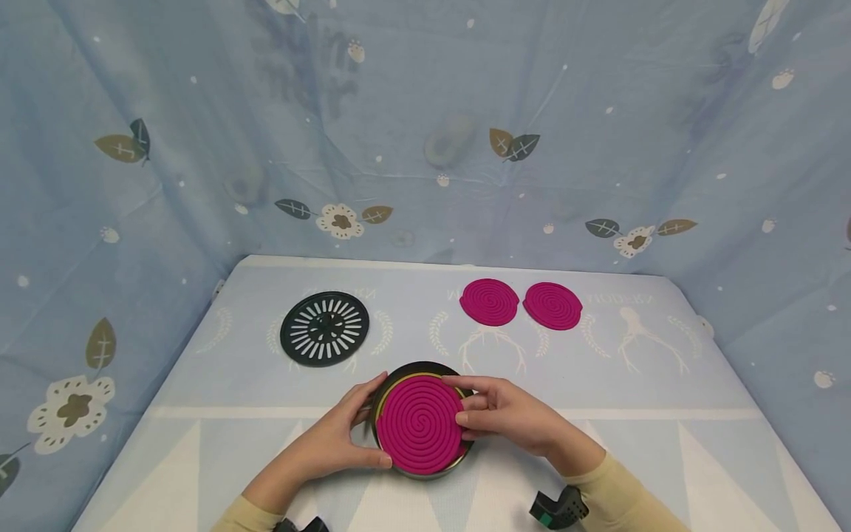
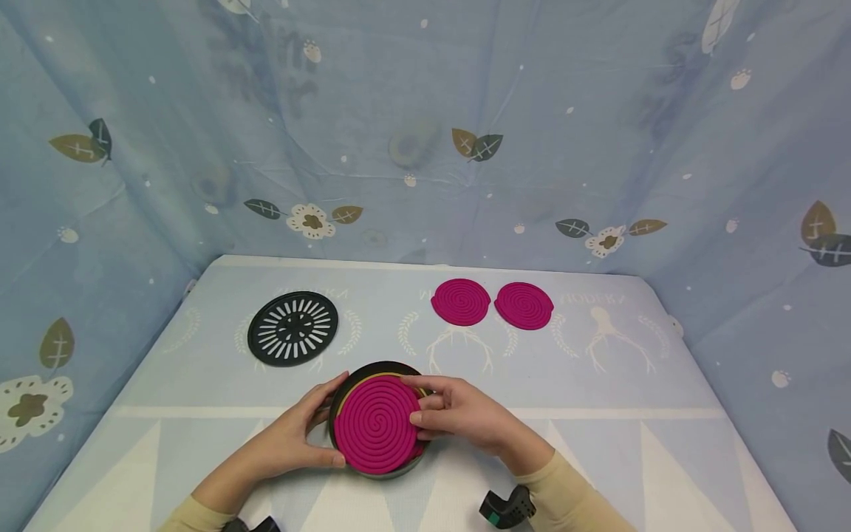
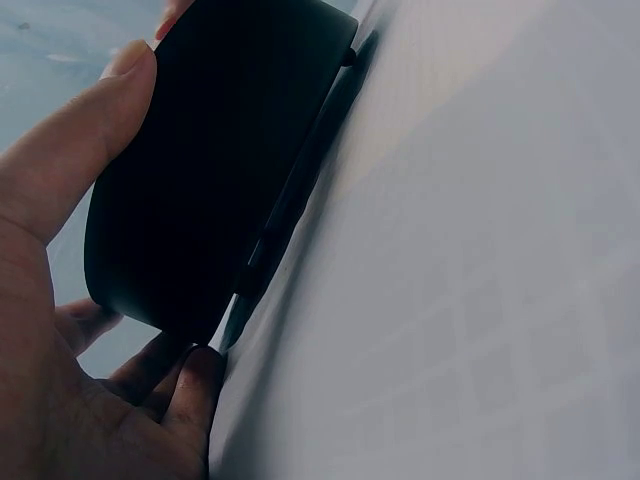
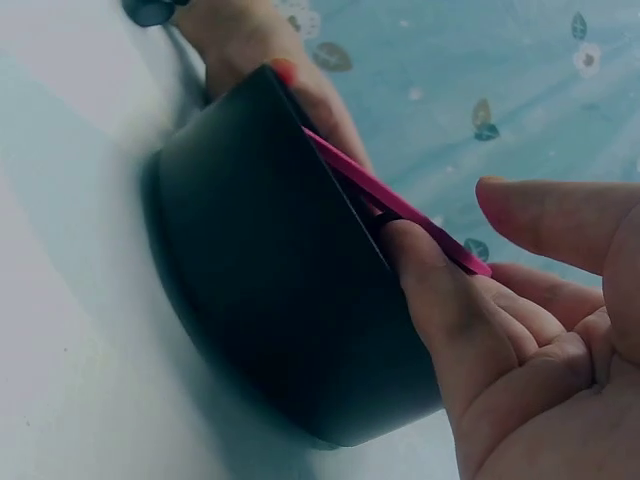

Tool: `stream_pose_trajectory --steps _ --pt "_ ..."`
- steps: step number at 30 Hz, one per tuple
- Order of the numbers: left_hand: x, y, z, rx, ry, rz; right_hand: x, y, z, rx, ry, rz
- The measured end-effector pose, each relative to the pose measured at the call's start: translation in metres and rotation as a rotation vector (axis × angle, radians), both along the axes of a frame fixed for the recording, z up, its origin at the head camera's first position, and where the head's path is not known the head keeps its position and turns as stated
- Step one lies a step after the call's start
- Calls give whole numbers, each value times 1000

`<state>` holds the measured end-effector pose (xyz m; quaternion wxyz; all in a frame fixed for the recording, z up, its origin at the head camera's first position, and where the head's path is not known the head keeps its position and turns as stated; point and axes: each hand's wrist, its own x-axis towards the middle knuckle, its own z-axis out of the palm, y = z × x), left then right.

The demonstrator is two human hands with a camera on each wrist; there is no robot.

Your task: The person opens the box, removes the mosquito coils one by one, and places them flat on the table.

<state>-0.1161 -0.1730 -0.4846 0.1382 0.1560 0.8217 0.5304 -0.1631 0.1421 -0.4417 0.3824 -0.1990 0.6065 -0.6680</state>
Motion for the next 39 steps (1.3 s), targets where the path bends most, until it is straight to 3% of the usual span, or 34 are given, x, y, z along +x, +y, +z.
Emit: stream_pose_trajectory --steps 9,20,39 --pt "0 -1 0 12 11 -5 5 -5 -3 54 64 -67" --pt "0 0 0 14 -2 -5 7 -6 -5 68 51 -130" --pt "1 -3 -4 -18 15 0 -3 13 1 49 62 -259"
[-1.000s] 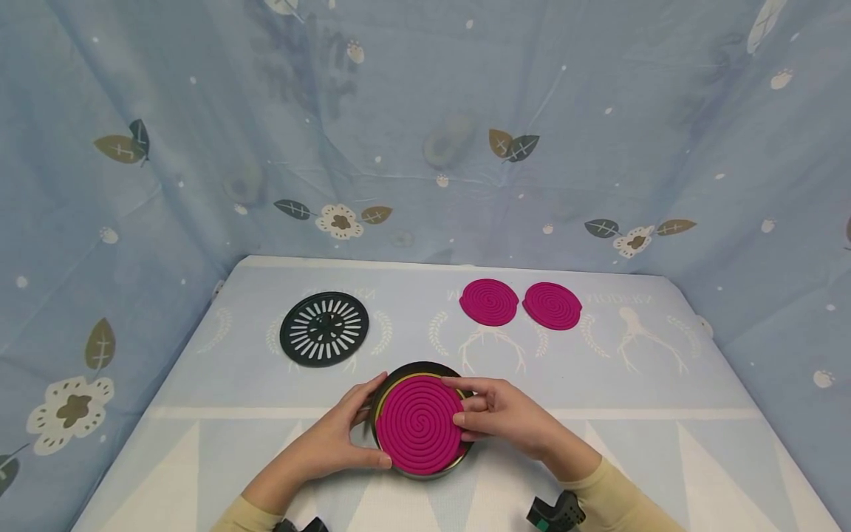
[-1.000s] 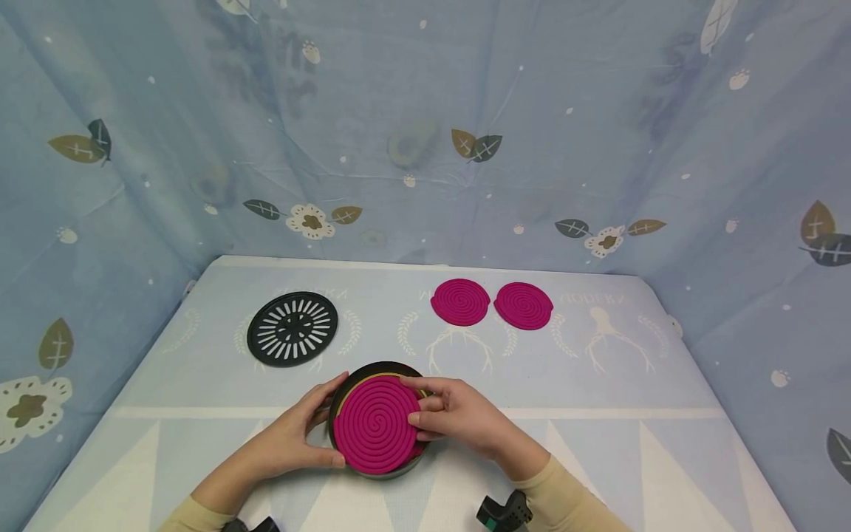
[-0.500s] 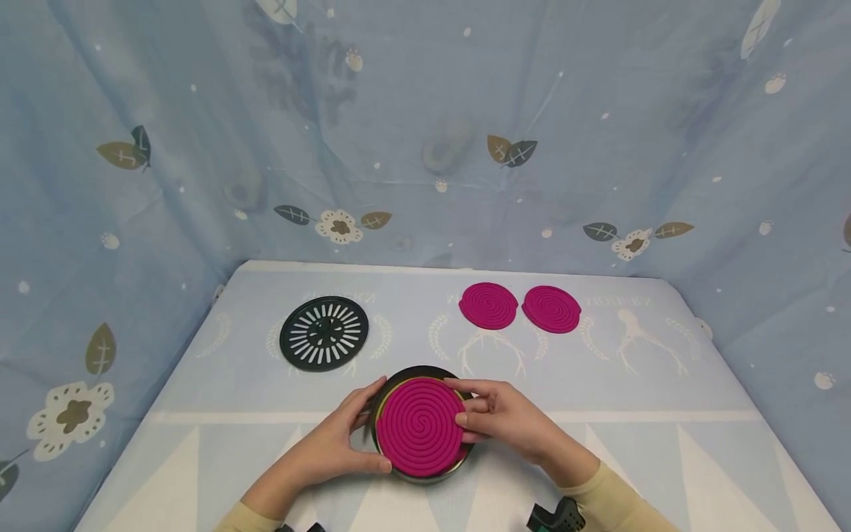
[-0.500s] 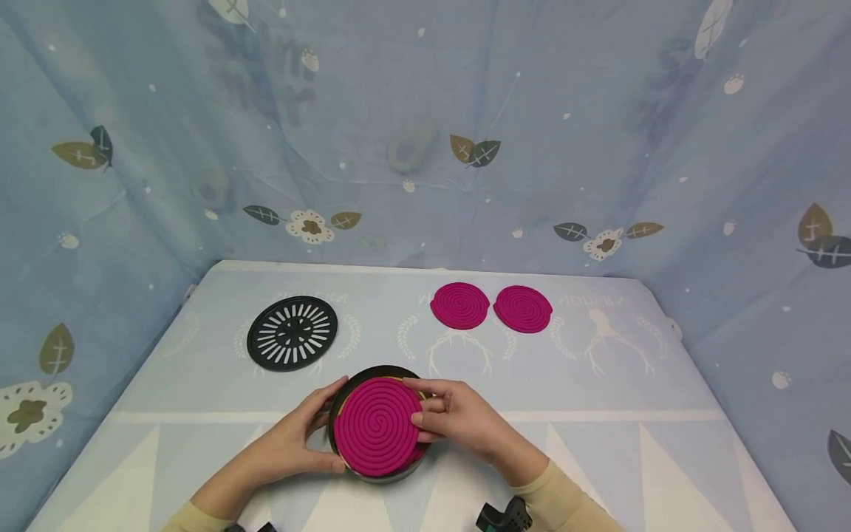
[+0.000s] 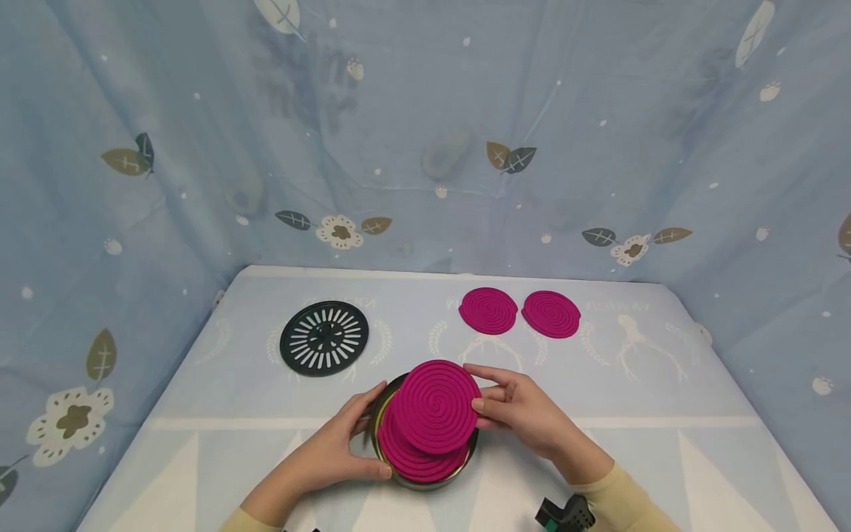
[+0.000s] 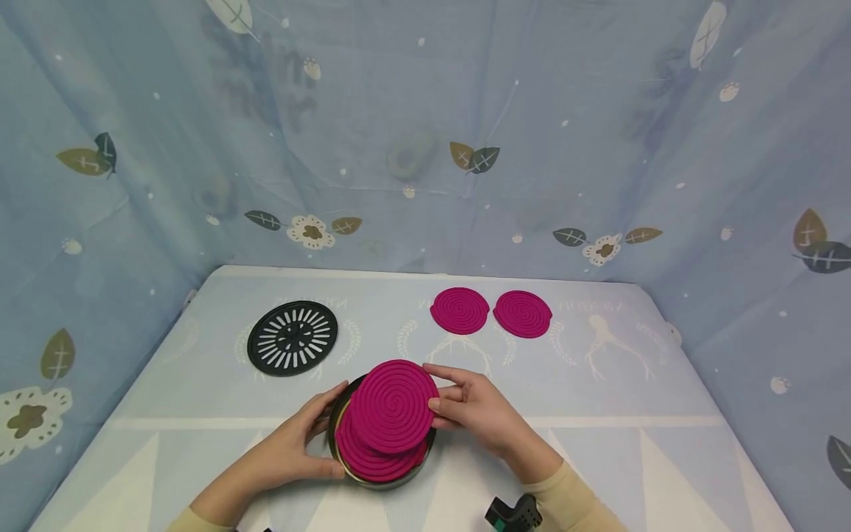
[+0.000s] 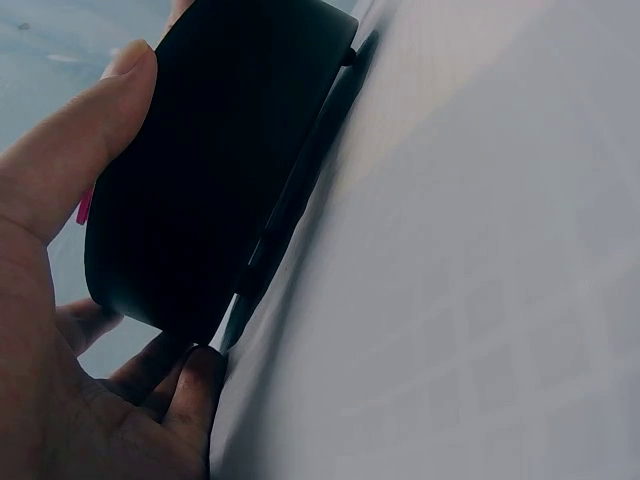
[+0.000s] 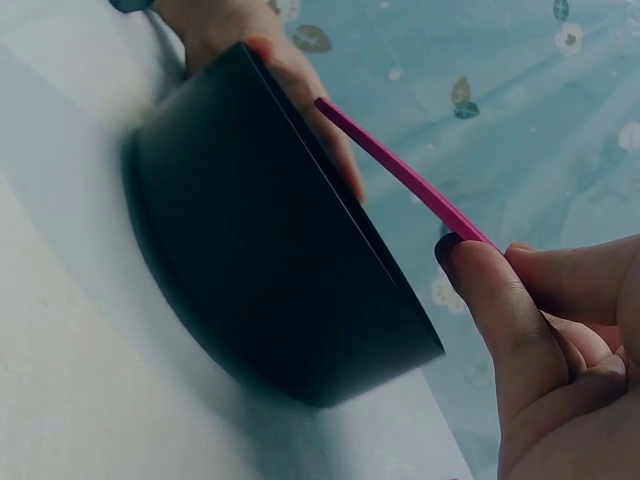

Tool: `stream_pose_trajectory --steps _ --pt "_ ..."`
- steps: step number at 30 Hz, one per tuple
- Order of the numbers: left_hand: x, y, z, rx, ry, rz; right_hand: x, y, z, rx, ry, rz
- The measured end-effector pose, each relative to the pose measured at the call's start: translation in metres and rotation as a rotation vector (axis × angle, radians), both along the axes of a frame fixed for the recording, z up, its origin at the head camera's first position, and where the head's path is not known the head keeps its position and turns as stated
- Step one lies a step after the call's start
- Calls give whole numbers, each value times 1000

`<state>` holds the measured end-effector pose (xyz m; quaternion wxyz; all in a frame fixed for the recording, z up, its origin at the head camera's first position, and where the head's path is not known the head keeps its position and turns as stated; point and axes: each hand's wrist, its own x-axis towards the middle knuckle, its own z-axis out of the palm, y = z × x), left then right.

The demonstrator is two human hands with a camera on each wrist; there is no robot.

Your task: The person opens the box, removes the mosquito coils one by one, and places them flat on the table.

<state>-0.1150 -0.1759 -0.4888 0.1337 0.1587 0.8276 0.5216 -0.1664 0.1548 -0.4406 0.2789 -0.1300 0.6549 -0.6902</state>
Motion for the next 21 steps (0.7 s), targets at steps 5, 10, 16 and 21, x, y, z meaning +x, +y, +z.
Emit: stream_pose_trajectory --steps 5,10,16,21 --pt "1 1 2 6 1 1 -7 9 0 -22 -3 -53" --pt "1 2 3 5 -9 8 -16 20 -4 -58 8 -117" --pt "0 2 2 9 -5 6 -23 32 -9 -70 22 -186" --pt "0 2 2 8 -4 5 -28 42 -8 -64 39 -231"
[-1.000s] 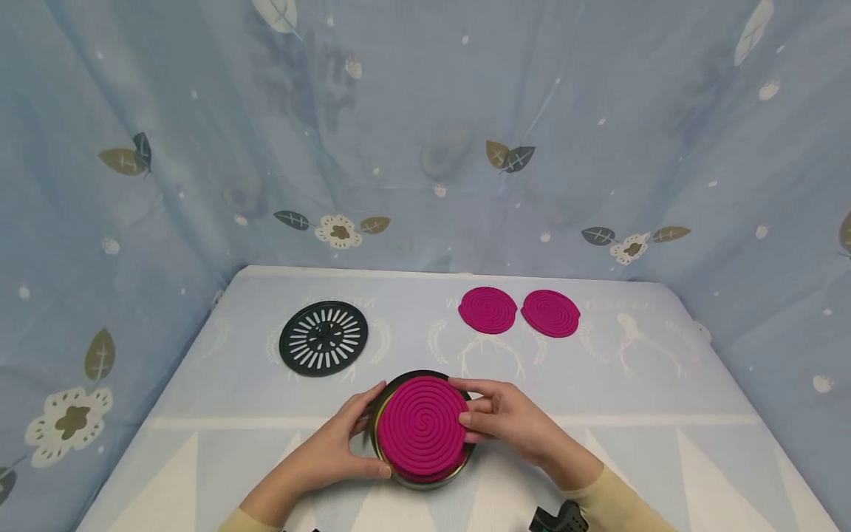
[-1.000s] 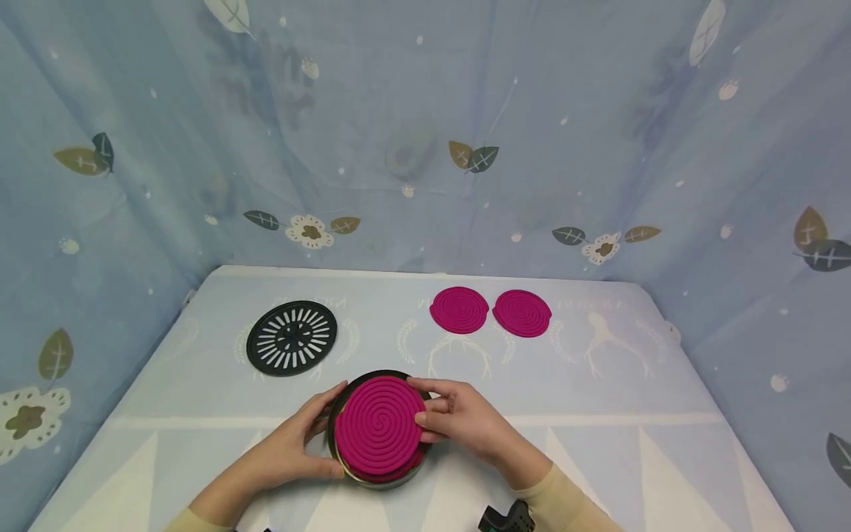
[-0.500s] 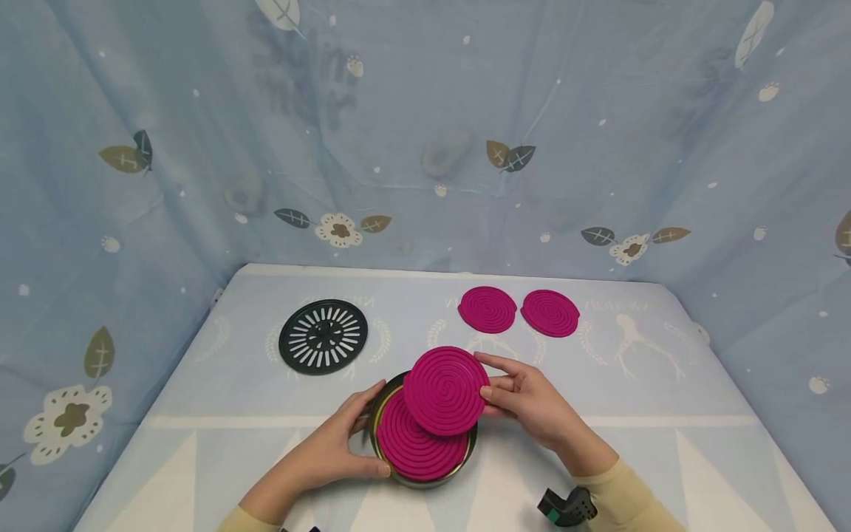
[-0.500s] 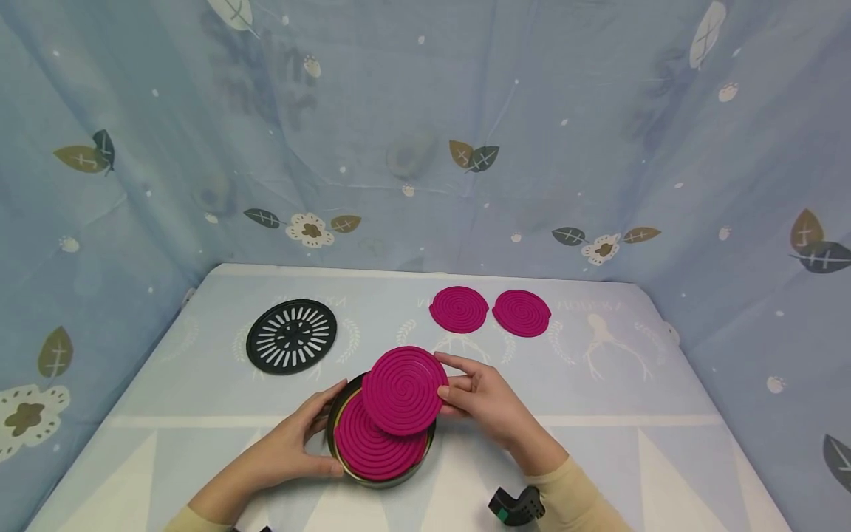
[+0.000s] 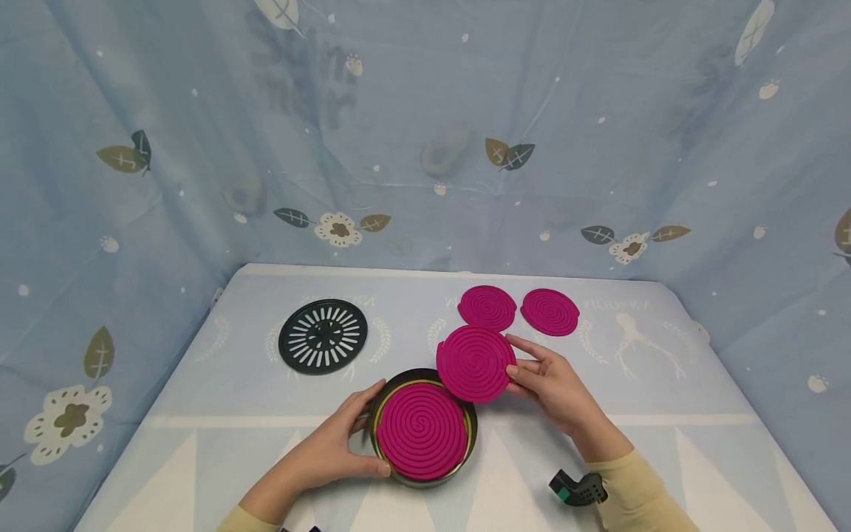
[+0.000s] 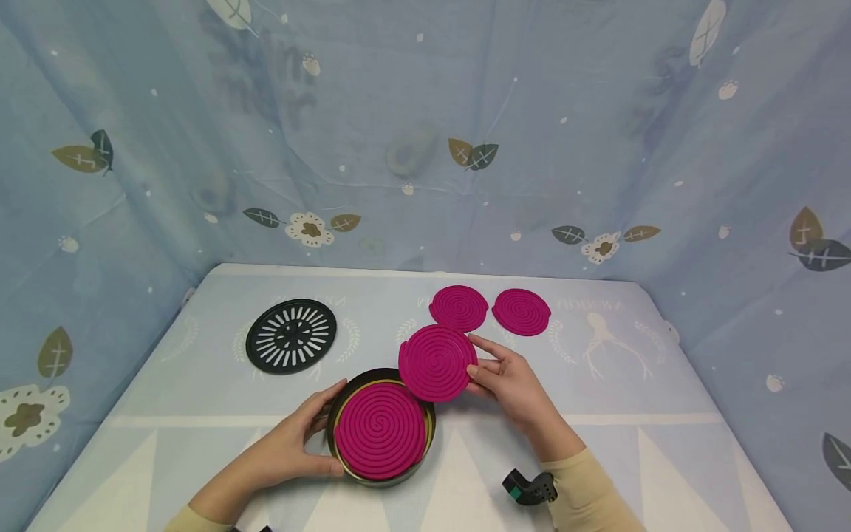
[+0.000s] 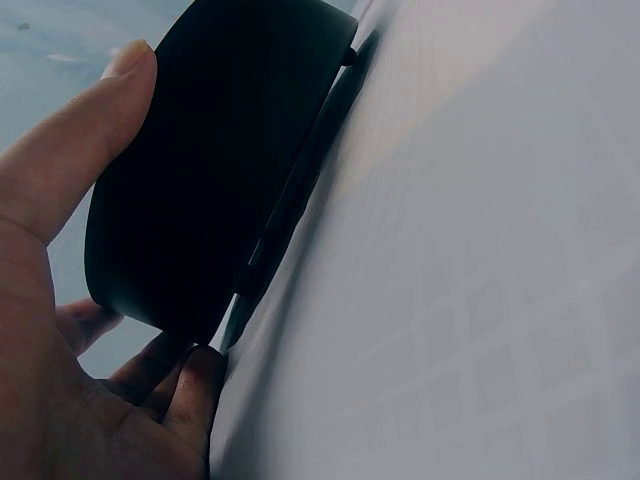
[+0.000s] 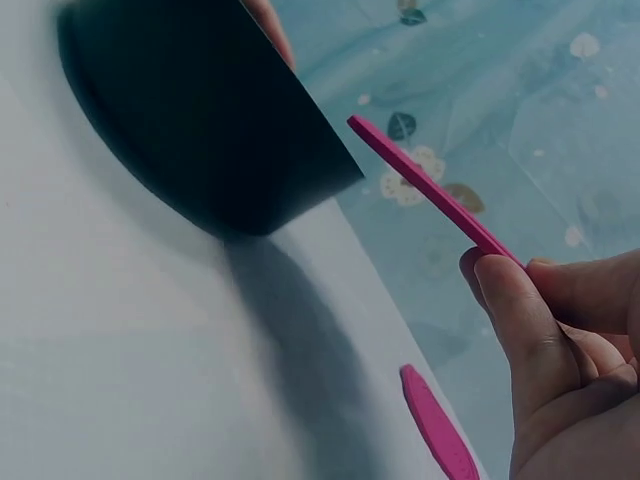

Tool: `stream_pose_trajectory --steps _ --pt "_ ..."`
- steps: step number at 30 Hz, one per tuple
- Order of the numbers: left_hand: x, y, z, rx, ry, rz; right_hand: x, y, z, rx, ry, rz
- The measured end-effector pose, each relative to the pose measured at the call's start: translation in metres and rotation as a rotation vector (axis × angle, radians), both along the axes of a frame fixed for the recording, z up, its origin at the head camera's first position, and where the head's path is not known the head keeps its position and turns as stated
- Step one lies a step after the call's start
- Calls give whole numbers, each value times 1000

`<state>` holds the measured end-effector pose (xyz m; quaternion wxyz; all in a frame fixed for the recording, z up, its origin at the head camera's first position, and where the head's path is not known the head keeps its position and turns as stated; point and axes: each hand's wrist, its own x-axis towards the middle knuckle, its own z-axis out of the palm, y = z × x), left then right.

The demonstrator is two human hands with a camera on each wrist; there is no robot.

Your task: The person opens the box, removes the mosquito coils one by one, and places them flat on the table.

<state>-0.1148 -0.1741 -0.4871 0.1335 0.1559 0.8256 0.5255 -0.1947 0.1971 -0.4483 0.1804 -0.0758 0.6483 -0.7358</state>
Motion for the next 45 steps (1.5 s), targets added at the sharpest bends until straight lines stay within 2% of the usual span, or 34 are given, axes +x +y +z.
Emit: stream_pose_trajectory --steps 11,21,36,45 --pt "-1 0 1 -5 6 1 -11 24 1 13 16 -87" --pt "0 -2 -1 13 -9 -3 -21 38 0 -29 8 -120" --pt "-1 -1 -2 19 1 -9 -34 69 0 -108 2 -231" --pt "-1 -1 -3 14 8 -10 -44 90 -4 -105 -18 -310"
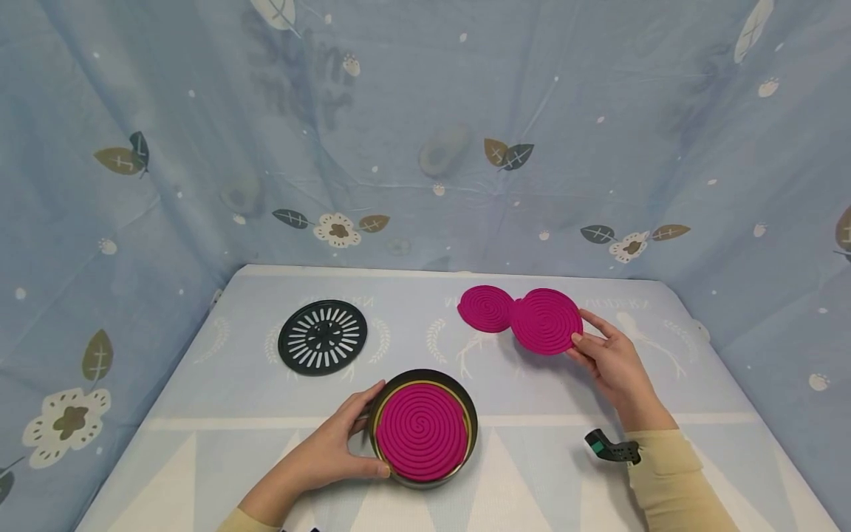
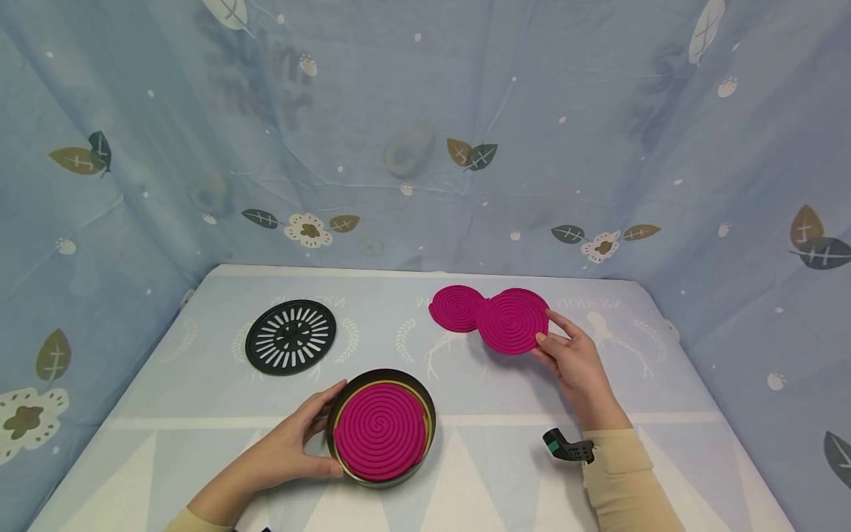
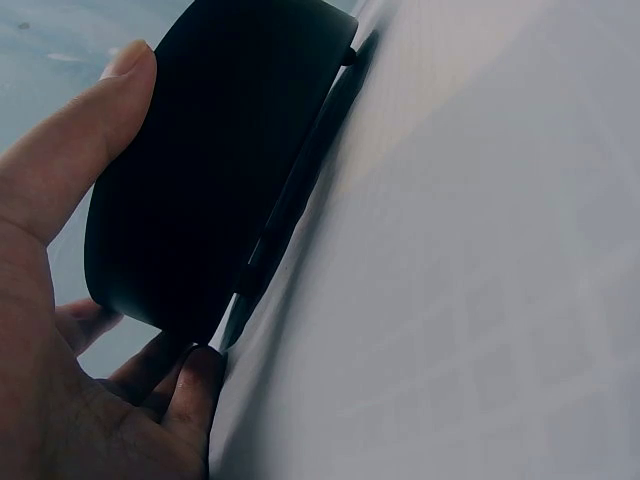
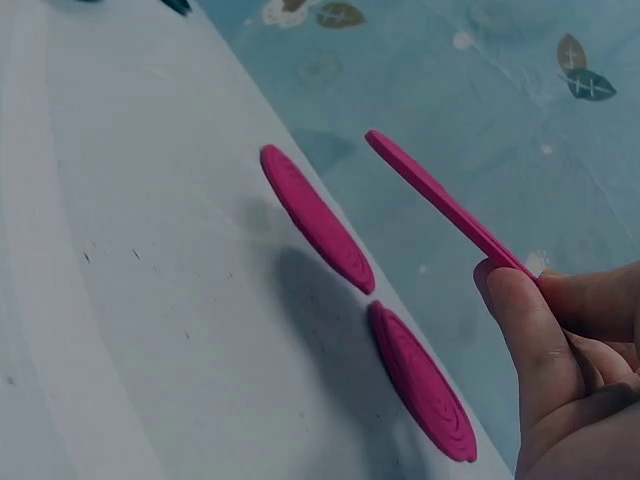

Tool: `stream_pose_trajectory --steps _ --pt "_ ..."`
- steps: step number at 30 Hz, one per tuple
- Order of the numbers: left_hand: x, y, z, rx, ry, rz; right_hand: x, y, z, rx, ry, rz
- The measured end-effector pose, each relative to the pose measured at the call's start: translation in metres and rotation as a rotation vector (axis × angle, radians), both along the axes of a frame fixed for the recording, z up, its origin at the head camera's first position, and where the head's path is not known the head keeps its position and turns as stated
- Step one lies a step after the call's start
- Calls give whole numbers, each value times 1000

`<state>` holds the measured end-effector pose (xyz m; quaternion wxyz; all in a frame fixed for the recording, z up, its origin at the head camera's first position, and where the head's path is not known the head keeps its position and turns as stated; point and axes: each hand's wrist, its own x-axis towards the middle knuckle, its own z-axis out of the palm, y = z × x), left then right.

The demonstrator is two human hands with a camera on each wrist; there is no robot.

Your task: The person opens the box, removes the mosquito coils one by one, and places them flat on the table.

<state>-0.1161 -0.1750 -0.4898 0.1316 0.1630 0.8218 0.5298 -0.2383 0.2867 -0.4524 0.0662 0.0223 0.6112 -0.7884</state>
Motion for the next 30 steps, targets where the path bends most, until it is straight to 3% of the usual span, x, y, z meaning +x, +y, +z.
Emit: stream_pose_trajectory --steps 18,30 --pt "1 1 3 -3 -10 5 -15 36 4 -68 -93 -71" --pt "0 0 1 6 -1 0 -25 64 7 -3 -178 -164"
